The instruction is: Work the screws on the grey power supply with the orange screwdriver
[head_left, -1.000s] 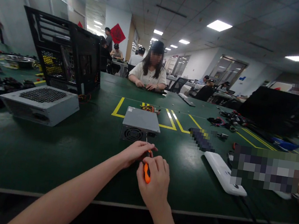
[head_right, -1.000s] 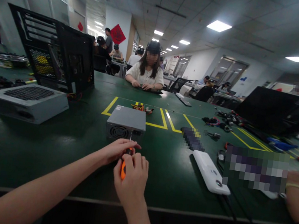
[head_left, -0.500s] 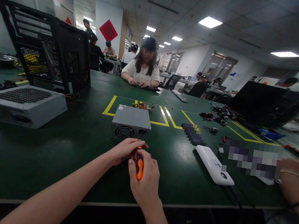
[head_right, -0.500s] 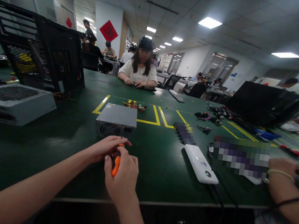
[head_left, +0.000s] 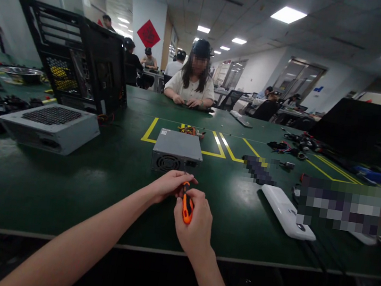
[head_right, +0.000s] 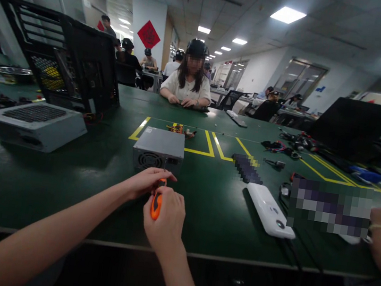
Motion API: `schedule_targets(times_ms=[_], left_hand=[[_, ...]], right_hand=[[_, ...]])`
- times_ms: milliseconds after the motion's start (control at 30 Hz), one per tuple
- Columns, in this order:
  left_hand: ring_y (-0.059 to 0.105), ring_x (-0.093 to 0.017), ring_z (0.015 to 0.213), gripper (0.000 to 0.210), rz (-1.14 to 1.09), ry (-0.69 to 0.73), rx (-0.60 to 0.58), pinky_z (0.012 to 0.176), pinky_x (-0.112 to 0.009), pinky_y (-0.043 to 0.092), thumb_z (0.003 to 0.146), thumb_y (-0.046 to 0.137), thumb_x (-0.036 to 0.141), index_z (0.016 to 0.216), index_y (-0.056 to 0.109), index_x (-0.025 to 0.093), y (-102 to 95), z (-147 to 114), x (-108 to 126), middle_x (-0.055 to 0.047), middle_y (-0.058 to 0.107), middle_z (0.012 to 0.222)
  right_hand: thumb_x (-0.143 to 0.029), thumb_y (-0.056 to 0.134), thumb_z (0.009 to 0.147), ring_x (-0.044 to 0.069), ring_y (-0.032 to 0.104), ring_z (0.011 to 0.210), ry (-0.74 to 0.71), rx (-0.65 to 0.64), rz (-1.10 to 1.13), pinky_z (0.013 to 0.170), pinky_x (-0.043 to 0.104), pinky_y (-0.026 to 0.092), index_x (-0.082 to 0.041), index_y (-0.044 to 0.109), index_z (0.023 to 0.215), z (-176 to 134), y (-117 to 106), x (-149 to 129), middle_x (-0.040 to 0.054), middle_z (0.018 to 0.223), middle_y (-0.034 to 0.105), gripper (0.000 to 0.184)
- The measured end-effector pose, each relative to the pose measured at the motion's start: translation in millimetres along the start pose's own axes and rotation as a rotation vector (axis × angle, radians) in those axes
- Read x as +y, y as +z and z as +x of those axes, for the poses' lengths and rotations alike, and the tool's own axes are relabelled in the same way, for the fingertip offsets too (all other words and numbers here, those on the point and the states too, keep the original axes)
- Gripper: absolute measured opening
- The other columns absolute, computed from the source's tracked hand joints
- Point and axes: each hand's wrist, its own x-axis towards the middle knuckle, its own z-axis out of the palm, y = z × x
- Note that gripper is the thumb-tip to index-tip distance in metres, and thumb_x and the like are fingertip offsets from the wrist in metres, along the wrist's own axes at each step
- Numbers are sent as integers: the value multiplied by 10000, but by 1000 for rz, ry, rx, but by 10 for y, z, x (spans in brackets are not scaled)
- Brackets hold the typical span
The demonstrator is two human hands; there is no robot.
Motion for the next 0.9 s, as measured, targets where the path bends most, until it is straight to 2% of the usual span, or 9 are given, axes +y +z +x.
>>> schedule_targets(times_ms=[133, 267, 333, 400, 467, 533, 633, 767, 900], left_hand=[[375, -49, 443, 354, 5, 39, 8, 437, -183, 279, 739, 561, 444, 866, 642, 124, 6, 17, -31, 46, 423, 532], [404, -76, 437, 411, 143, 46, 22, 441, -202, 293, 790, 460, 498, 843, 633, 129, -10, -4, -9, 19, 467, 526], [434, -102, 464, 442, 377, 161, 171, 478, -222, 320, 821, 382, 517, 761, 619, 149, -51, -45, 31, -2, 490, 528], [468, -125, 544, 397, 650, 393, 428, 564, -242, 356, 844, 367, 473, 713, 592, 173, -116, -95, 87, -17, 519, 582], [504, -153, 688, 294, 843, 635, 657, 695, -271, 377, 859, 386, 382, 765, 585, 187, -191, -133, 146, -37, 563, 711], [509, -183, 866, 223, 942, 802, 764, 831, -313, 358, 862, 391, 290, 879, 588, 187, -263, -141, 190, -66, 589, 879], [459, -194, 1054, 260, 1032, 900, 717, 947, -350, 295, 857, 389, 205, 1049, 565, 201, -340, -90, 201, -73, 570, 1092], [461, -191, 1076, 291, 1107, 829, 552, 950, -351, 291, 866, 377, 196, 1083, 570, 214, -386, 16, 147, -63, 568, 1145], [476, -186, 1056, 282, 1088, 822, 556, 926, -338, 297, 868, 374, 183, 1041, 592, 222, -409, 62, 118, -50, 590, 1105]], right_hand=[[-198, 490, 764, 174, 504, 748, -76, -45, -113, 700, 327, 391, -184, 530, 838, 11, -4, -14, 37, 783, 529, 86], [-282, 490, 799, 170, 521, 775, -15, -38, -32, 725, 329, 401, -174, 502, 978, 11, -16, -28, 48, 854, 548, 209], [-256, 474, 808, 150, 522, 719, 33, 2, 13, 686, 304, 411, -161, 460, 1005, -7, -9, -14, 41, 834, 555, 219], [-218, 477, 795, 143, 507, 677, 24, 27, -11, 661, 296, 408, -166, 467, 944, -24, -2, 2, 26, 779, 542, 158], [-170, 478, 771, 154, 494, 694, -30, 29, -93, 673, 312, 396, -178, 505, 872, -31, -1, 11, 24, 752, 517, 105], [-160, 479, 764, 168, 491, 731, -61, 18, -149, 697, 332, 387, -186, 541, 836, -25, -6, 6, 34, 767, 507, 99], [-231, 484, 797, 168, 511, 751, -30, -3, -108, 729, 345, 392, -187, 546, 909, -11, -13, -11, 35, 792, 534, 136], [-254, 474, 811, 148, 531, 707, 44, 70, -27, 685, 309, 420, -170, 480, 978, -17, -3, -9, 33, 811, 564, 188], [-179, 484, 776, 155, 507, 689, -80, 66, -120, 685, 325, 404, -183, 514, 857, -14, -4, -7, 18, 728, 521, 87]])
